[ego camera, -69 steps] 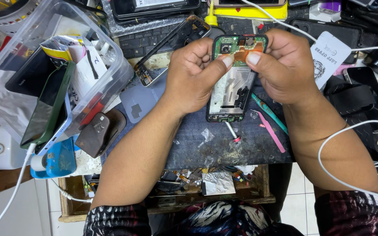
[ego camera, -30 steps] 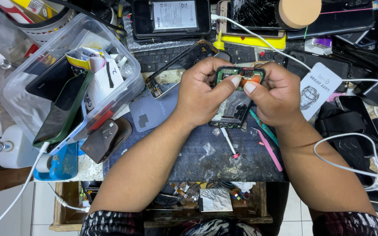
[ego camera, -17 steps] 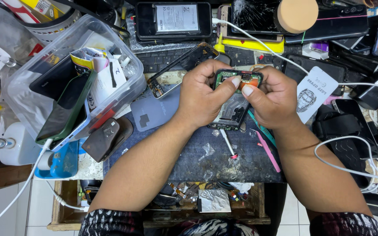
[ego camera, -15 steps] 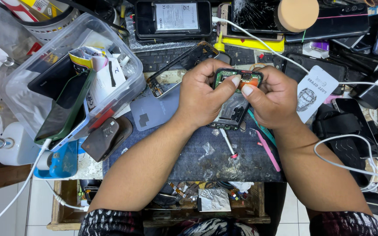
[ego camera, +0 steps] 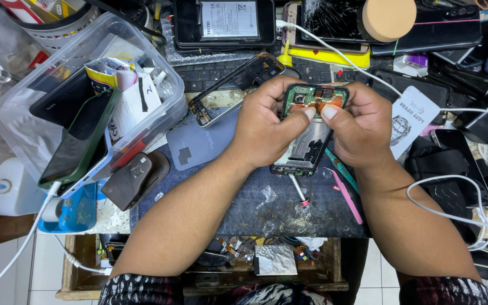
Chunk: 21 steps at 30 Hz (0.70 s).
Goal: The person disassembles a mobile phone using a spudger and tweezers, prying open the internal casing and disconnecting internal wiring components.
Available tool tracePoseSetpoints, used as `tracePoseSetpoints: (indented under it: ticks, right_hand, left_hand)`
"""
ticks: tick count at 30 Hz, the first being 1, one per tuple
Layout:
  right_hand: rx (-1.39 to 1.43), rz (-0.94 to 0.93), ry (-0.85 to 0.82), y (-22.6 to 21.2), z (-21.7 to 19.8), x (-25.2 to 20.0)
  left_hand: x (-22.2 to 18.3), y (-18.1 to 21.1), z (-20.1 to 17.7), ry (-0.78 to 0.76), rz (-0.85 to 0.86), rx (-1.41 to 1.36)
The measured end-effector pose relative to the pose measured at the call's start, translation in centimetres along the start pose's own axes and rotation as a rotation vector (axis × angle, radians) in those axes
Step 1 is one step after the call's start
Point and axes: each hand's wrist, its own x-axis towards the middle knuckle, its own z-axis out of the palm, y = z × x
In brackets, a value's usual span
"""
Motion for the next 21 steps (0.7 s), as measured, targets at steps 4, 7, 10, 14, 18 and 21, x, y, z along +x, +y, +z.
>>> tracePoseSetpoints:
  ticks: [4,7,10,14,18,21]
  right_hand:
    - [-0.018,-0.007,-0.016,-0.01,-0.06,-0.08]
    - [-0.088,-0.018,-0.024,-0.12,0.03,-0.22]
    - [-0.102,-0.024,-0.027,-0.20,0.14,-0.22]
    - [-0.109,-0.019,-0.023,-0.20,0.17,-0.20]
    - [-0.107,-0.012,-0.027,-0.06,0.09,-0.23]
    - [-0.106,-0.001,-0.015,0.03,-0.19,-0.29]
  left_hand:
    - [0.05,-0.18,0.24,0.034,-0.020,-0.002]
    - [0.02,-0.23,0.26,0.053,-0.037,-0.029]
    - [0.00,-0.26,0.27,0.059,-0.040,-0.029]
    - [0.02,-0.22,0.23,0.056,-0.021,-0.008]
    - [0.03,-0.22,0.27,0.063,-0.003,-0.001]
    - [-0.15,-0.31,0.07,0.045,-0.056,0.001]
